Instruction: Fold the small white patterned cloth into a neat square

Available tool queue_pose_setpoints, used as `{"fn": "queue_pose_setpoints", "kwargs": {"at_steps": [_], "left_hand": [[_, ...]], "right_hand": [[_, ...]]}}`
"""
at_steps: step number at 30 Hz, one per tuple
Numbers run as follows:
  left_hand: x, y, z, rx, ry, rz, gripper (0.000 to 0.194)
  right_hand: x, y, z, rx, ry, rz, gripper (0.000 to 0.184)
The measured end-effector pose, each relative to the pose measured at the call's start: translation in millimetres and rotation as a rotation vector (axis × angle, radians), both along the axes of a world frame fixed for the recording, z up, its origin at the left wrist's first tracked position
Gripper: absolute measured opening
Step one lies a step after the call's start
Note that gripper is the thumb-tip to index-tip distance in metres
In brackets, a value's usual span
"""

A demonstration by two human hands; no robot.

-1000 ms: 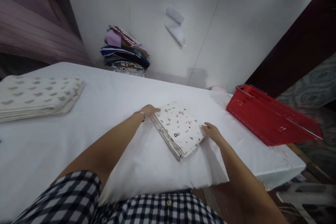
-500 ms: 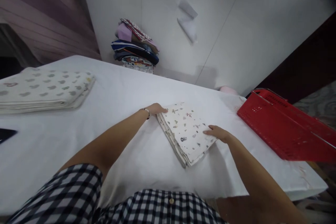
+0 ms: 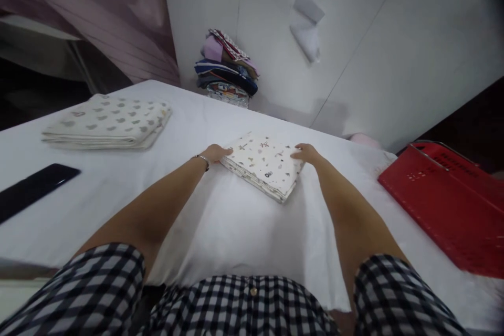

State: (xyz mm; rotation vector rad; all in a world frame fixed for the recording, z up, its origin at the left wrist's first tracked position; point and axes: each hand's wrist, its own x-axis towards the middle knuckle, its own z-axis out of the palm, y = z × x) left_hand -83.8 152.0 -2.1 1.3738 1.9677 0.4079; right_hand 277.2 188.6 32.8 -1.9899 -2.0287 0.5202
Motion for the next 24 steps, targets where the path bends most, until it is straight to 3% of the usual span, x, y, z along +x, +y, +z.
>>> {"fn": "queue_pose_setpoints", "kwargs": {"at_steps": [4,8,10,13,17,21,24], "left_hand": [[-5.2,-3.3,-0.9,0.014,0.077,-0.016,0.046],[-2.3,-8.3,5.6,0.063,0.246,-0.133,0.049],[0.0,-13.9,9.2,0.154,0.297,-0.123,0.052],[9.7,-27.7,12.8,0.414,0.366,-0.131,0.051],[46.1,-54.3,11.7,0.716,0.309,-0.431,0.033],[100.6,-83.0,5.2,0.839,0.128,-0.783,0.026],[133.2,-96.6,1.1,0.855,0.077,-0.872,0.024]], "right_hand": [[-21.4,-1.2,-16.0,0.081,-0.017,-0.027,0.054],[-17.0,-36.7,-20.7,0.194,0.013,-0.044,0.041],[-12.9,-61.6,-21.1,0.261,0.114,-0.026,0.033],[-8.8,-101.6,-25.2,0.305,0.325,0.022,0.024],[-9.1,-145.3,-38.2,0.17,0.578,-0.075,0.02],[-18.6,-168.5,-49.5,-0.043,0.87,-0.292,0.019],[-29.5,-176.8,-52.0,-0.143,1.016,-0.317,0.022]]}}
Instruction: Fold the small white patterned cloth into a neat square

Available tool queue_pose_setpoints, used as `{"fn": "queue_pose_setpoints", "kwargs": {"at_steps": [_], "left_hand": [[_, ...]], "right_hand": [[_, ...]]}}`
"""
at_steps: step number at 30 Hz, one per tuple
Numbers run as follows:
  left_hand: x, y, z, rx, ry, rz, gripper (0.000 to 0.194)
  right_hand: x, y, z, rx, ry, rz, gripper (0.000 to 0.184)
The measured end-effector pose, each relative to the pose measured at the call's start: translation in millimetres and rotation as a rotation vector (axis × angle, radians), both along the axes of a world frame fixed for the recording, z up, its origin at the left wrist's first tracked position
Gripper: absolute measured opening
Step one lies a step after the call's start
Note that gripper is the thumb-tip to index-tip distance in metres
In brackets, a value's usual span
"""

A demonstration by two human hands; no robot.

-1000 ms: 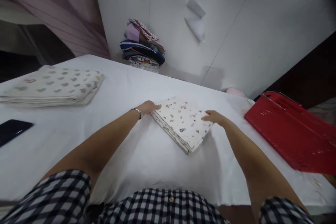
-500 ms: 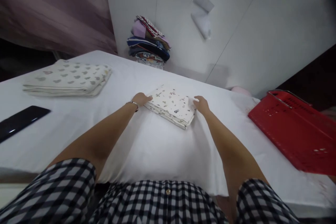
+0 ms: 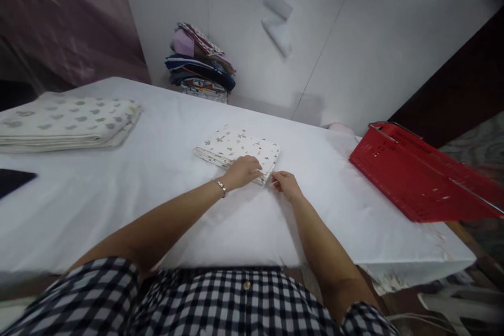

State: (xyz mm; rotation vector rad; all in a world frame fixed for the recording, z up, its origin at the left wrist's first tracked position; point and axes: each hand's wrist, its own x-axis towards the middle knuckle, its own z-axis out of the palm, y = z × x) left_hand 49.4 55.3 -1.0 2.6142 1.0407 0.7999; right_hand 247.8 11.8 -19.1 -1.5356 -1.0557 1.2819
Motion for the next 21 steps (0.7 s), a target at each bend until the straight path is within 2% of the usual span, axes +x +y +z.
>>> {"fn": "queue_pose_setpoints", "kwargs": {"at_steps": [3,9,14,21], "left_hand": [[16.1,-3.4,-3.9,-0.014,0.044,-0.007,0.021],[19.8,-0.6,-10.1,-0.117,0.028,0.076,0.021],[20.6,-0.4,-3.0,-0.293,-0.009,0.093,0.021],[16.7,6.1,5.8,-0.434,0.024,0.078,0.019]], "right_hand": [[-9.6,-4.0,-0.5,-0.034,0.075,0.039,0.022],[-18.1,-4.8,-9.1,-0.014,0.111,-0.004,0.02],[-20.5,-4.7,-14.5,0.039,0.129,-0.04,0.025],[-24.9,-5.1,-12.0,0.035,0.103,-0.046,0.017]]}}
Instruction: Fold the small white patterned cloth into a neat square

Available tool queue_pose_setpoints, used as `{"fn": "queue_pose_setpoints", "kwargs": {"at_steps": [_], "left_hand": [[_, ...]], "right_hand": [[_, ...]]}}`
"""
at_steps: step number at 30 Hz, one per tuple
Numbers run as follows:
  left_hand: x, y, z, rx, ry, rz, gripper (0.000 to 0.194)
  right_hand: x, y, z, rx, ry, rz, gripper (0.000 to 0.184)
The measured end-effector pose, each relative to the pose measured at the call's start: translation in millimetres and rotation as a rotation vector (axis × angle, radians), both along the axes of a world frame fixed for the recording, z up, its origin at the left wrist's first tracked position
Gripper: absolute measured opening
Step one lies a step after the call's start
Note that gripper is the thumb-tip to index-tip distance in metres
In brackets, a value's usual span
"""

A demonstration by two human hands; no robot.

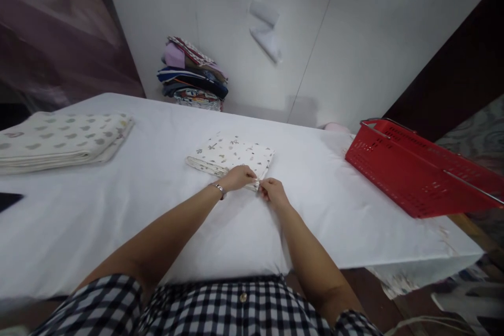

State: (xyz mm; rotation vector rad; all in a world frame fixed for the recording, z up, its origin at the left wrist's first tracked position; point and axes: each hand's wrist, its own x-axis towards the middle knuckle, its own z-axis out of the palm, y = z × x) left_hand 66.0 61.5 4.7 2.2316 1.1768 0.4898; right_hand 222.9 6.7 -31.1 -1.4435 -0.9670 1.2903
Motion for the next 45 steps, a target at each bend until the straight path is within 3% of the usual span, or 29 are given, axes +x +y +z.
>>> {"fn": "queue_pose_setpoints", "kwargs": {"at_steps": [7,16,21,27,32,45], "left_hand": [[4.8,-5.9,-0.2,0.137,-0.026,0.025,0.022],[3.3,-23.3,-20.9,0.388,-0.093,-0.049,0.021],[-0.5,-24.5,-23.2,0.395,-0.072,-0.071,0.015],[1.3,-23.3,-19.4,0.34,-0.068,-0.032,0.012],[0.9,-23.1,-12.5,0.331,-0.14,0.035,0.013],[0.7,-24.8,-12.7,0.426,0.016,-0.01,0.017]], "right_hand": [[0.9,-1.0,0.2,-0.007,0.022,-0.003,0.016],[0.7,-3.7,0.7,0.027,0.072,0.036,0.015],[2.4,-2.2,-1.4,0.011,0.105,0.04,0.016],[8.4,-3.3,-2.7,0.041,0.138,0.14,0.022],[11.9,-2.1,-2.7,-0.003,0.144,-0.012,0.021],[6.9,2.7,-8.9,0.008,-0.101,0.054,0.032]]}}
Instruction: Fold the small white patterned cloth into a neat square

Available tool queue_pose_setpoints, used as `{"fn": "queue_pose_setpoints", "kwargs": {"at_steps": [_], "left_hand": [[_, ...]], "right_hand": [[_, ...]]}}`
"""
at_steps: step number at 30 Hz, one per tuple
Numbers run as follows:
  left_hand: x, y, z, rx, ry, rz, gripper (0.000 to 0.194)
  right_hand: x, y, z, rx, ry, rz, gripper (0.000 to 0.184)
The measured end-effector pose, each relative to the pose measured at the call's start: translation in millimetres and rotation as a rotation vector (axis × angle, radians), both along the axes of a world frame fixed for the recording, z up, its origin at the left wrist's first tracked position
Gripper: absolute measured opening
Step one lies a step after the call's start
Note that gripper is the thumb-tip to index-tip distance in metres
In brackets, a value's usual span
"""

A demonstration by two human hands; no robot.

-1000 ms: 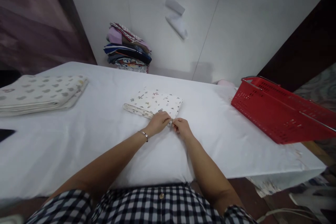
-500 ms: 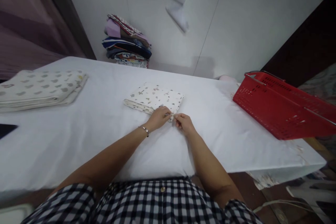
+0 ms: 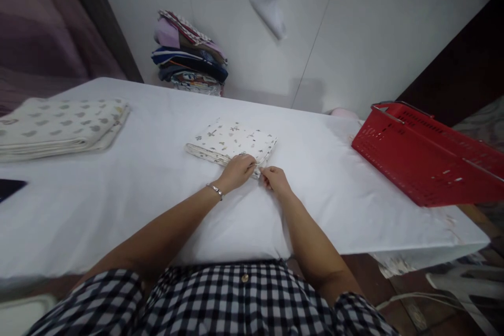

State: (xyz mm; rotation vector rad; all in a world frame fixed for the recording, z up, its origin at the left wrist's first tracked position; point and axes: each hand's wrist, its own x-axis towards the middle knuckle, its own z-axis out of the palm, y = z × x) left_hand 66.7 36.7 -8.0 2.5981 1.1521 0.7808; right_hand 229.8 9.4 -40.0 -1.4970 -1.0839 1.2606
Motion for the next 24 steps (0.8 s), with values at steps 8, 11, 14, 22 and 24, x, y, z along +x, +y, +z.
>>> {"fn": "queue_pose_setpoints", "kwargs": {"at_steps": [8,11,14,22,24], "left_hand": [[-1.7,2.2,-2.2,-0.127,-0.105,0.116,0.015],[-1.8,1.6,-3.4,-0.139,-0.1,0.122,0.016],[-1.1,1.3,-3.3,-0.109,-0.08,0.09,0.018],[0.9,-0.6,-1.6,-0.027,0.077,0.002,0.019],[1.9,-1.5,-1.9,-0.017,0.097,0.003,0.018]], "right_hand": [[0.1,-2.3,-3.6,0.111,-0.122,-0.076,0.025],[-0.1,-1.8,-2.5,0.093,-0.18,-0.044,0.035],[-0.2,-0.9,-2.8,0.11,-0.185,-0.016,0.034],[1.2,-0.2,-2.5,0.089,-0.134,-0.008,0.034],[0.7,0.2,-2.0,0.092,-0.134,-0.003,0.033]]}}
